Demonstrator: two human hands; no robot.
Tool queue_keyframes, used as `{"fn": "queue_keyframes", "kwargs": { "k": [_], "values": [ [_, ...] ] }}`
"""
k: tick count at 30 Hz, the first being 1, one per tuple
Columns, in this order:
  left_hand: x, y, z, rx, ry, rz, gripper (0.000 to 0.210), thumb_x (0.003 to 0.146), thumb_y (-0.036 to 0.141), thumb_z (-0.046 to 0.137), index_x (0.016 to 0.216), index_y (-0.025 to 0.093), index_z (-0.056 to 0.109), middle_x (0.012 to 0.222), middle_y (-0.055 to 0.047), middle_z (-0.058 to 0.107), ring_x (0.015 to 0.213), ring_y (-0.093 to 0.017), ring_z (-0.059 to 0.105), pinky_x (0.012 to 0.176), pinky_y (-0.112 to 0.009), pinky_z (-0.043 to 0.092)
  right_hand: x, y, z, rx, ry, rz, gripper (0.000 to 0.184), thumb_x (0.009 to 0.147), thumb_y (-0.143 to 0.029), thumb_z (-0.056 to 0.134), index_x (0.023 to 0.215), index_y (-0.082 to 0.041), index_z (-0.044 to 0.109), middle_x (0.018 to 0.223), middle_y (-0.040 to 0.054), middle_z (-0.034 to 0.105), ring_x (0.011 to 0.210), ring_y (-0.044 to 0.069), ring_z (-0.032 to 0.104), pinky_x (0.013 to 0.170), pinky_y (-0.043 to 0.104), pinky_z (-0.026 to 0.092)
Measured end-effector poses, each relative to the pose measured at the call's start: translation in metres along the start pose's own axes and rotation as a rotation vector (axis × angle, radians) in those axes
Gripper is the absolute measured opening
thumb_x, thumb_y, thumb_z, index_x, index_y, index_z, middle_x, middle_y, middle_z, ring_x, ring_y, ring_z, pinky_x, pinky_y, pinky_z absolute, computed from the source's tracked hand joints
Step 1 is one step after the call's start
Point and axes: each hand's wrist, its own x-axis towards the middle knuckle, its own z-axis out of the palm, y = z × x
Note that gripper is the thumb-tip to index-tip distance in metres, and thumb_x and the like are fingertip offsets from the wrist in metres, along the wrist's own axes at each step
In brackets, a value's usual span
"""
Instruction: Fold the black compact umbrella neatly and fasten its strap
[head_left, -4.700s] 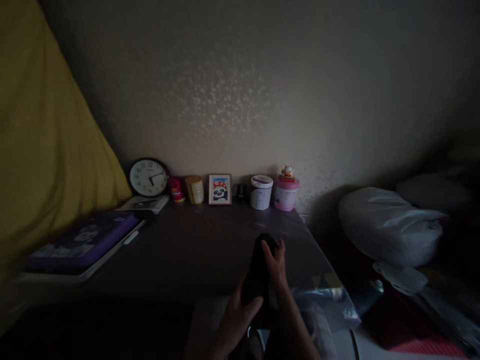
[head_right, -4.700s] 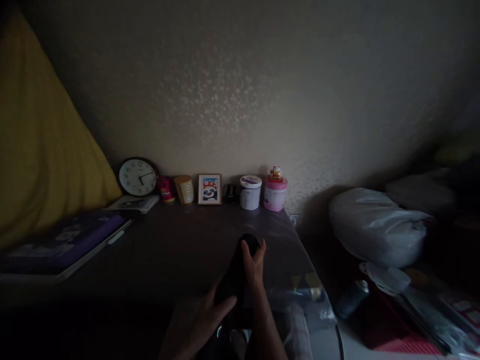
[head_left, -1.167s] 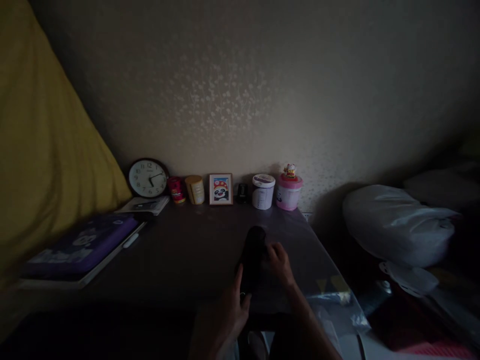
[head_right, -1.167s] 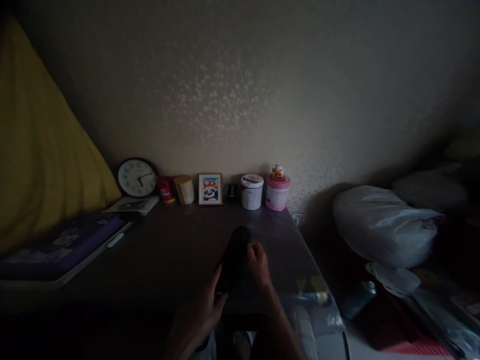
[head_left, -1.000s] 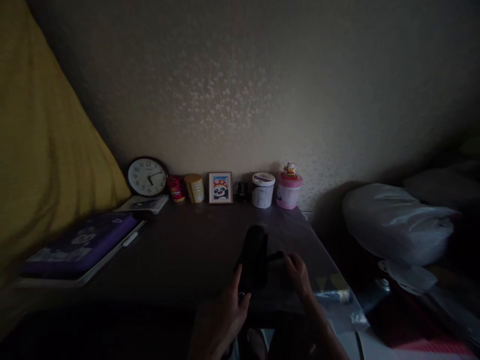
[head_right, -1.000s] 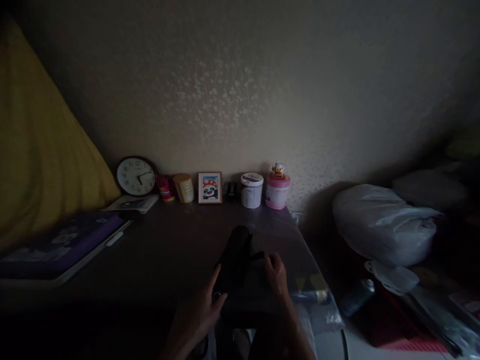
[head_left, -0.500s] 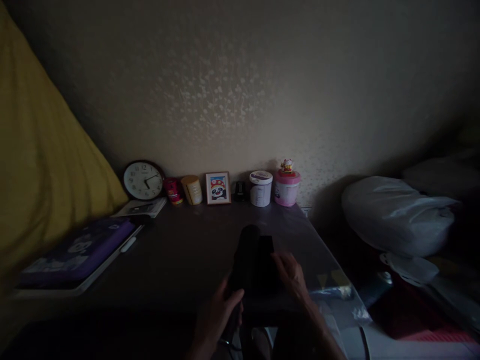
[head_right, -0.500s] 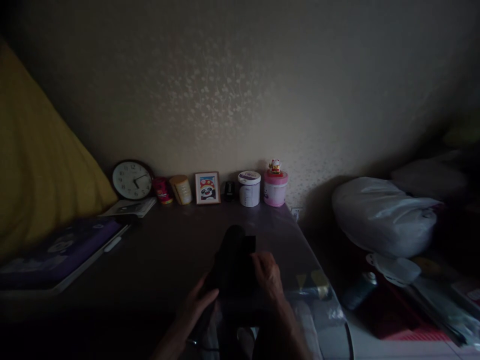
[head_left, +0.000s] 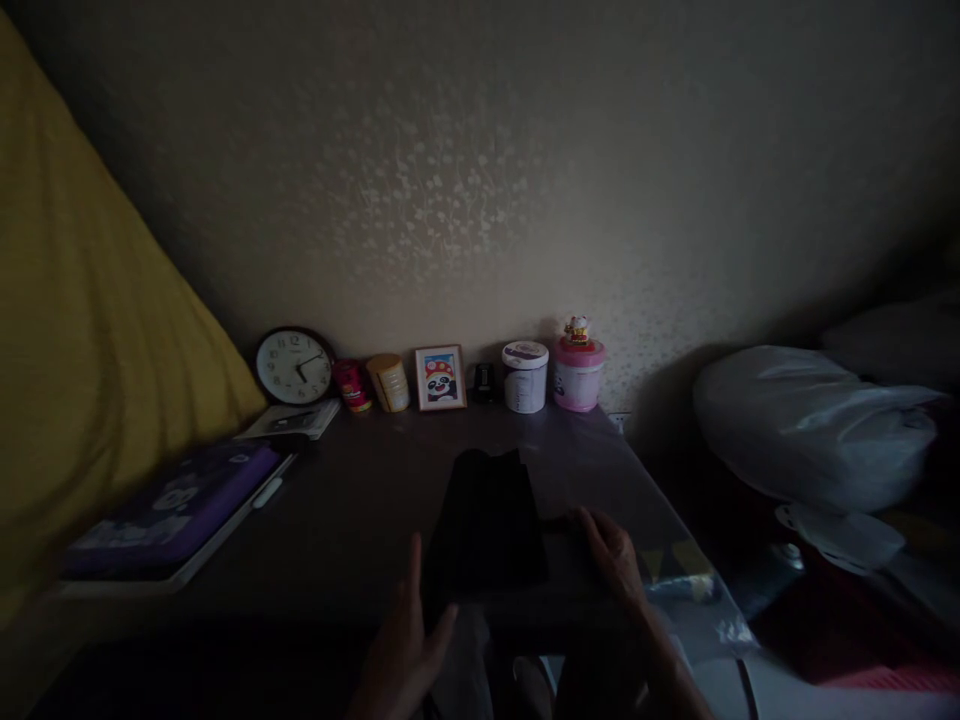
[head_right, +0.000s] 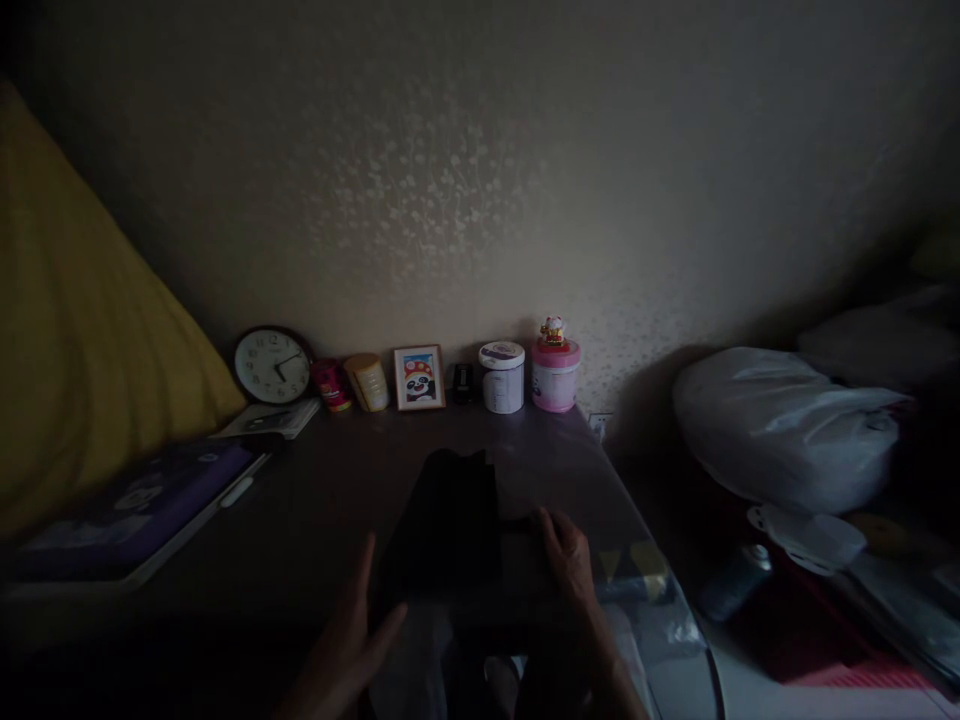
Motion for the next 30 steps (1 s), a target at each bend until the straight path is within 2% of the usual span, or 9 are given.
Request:
{"fn": "queue_keyframes", "kwargs": {
  "k": [1,3,7,13,18,23,26,28,30],
  "values": [
    [-0.003,0.005,0.001,0.151,-0.01,0.026,0.075,0.081,0.03,0.045,0.139,0.028,-0.002,0.144,-0.007,0.02,0.129,-0.024,0.028,0.092,-0.034,0.04,-0.001,-0.001,0.0,-0.002,0.01,-0.003,0.052,0.071,-0.063,0.046,0.07,-0.014,0.064,0.06,0.0017,0.058,0.06,0.015,0.051,0.049,0.021,0.036],
    [-0.005,0.013,0.005,0.346,-0.014,0.06,0.078,0.079,0.018,0.047,0.137,0.035,-0.001,0.145,-0.009,0.013,0.123,-0.026,0.038,0.086,-0.032,0.044,-0.001,-0.004,-0.001,-0.013,0.018,-0.007,0.054,0.071,-0.064,0.046,0.07,-0.014,0.065,0.059,0.0019,0.058,0.059,0.016,0.052,0.049,0.021,0.037],
    [0.002,0.014,0.013,0.546,-0.045,0.046,0.081,0.075,0.0,0.038,0.136,0.041,0.002,0.146,-0.015,-0.001,0.114,-0.027,0.048,0.073,-0.028,0.046,-0.002,-0.005,-0.002,-0.024,0.007,-0.018,0.054,0.07,-0.065,0.046,0.07,-0.015,0.065,0.057,0.0018,0.057,0.058,0.016,0.051,0.048,0.022,0.037],
    [0.014,0.004,0.005,0.598,-0.073,-0.006,0.086,0.068,-0.007,0.032,0.138,0.03,0.0,0.142,-0.022,0.015,0.104,-0.024,0.056,0.07,-0.027,0.045,-0.001,-0.003,-0.002,-0.01,-0.002,-0.027,0.054,0.07,-0.065,0.045,0.067,-0.014,0.063,0.056,0.0009,0.055,0.057,0.014,0.051,0.048,0.021,0.036],
    [0.021,-0.002,-0.007,0.367,-0.051,0.059,0.079,0.071,0.003,0.042,0.139,0.019,0.006,0.136,-0.012,0.037,0.12,-0.016,0.043,0.093,-0.025,0.036,-0.001,-0.001,-0.002,0.024,-0.012,-0.014,0.053,0.07,-0.065,0.047,0.069,-0.015,0.064,0.058,0.0018,0.057,0.058,0.015,0.052,0.047,0.021,0.037],
    [0.02,-0.001,-0.012,0.092,0.035,0.044,0.058,0.068,0.012,0.049,0.125,0.013,0.035,0.125,-0.012,0.048,0.121,-0.019,0.04,0.101,-0.03,0.028,0.003,-0.003,-0.002,0.075,-0.014,-0.007,0.052,0.069,-0.065,0.048,0.069,-0.015,0.064,0.059,0.0021,0.059,0.061,0.016,0.054,0.05,0.022,0.04],
    [0.012,0.009,-0.017,-0.029,-0.024,-0.047,0.05,0.075,0.032,0.048,0.119,0.011,0.038,0.077,-0.006,0.065,0.078,-0.019,0.063,0.07,-0.03,0.048,0.009,-0.01,-0.005,0.183,-0.029,0.008,0.05,0.07,-0.061,0.05,0.081,-0.015,0.065,0.07,0.0051,0.063,0.07,0.019,0.058,0.058,0.024,0.045],
    [0.007,0.021,-0.02,-0.235,-0.155,-0.139,0.055,0.076,0.046,0.045,0.117,0.011,0.037,0.043,0.007,0.05,0.04,-0.015,0.051,0.042,-0.025,0.041,0.013,-0.013,-0.008,0.273,-0.043,0.007,0.05,0.071,-0.06,0.05,0.09,-0.015,0.064,0.081,0.0074,0.065,0.079,0.021,0.06,0.064,0.027,0.047],
    [0.002,0.033,-0.022,-0.43,-0.236,-0.112,0.05,0.071,0.048,0.052,0.106,0.013,0.045,0.036,0.011,0.042,0.032,-0.009,0.04,0.038,-0.02,0.035,0.017,-0.014,-0.009,0.327,-0.035,-0.02,0.05,0.07,-0.06,0.051,0.091,-0.016,0.063,0.085,0.0082,0.066,0.082,0.022,0.06,0.067,0.029,0.047]
  ]
}}
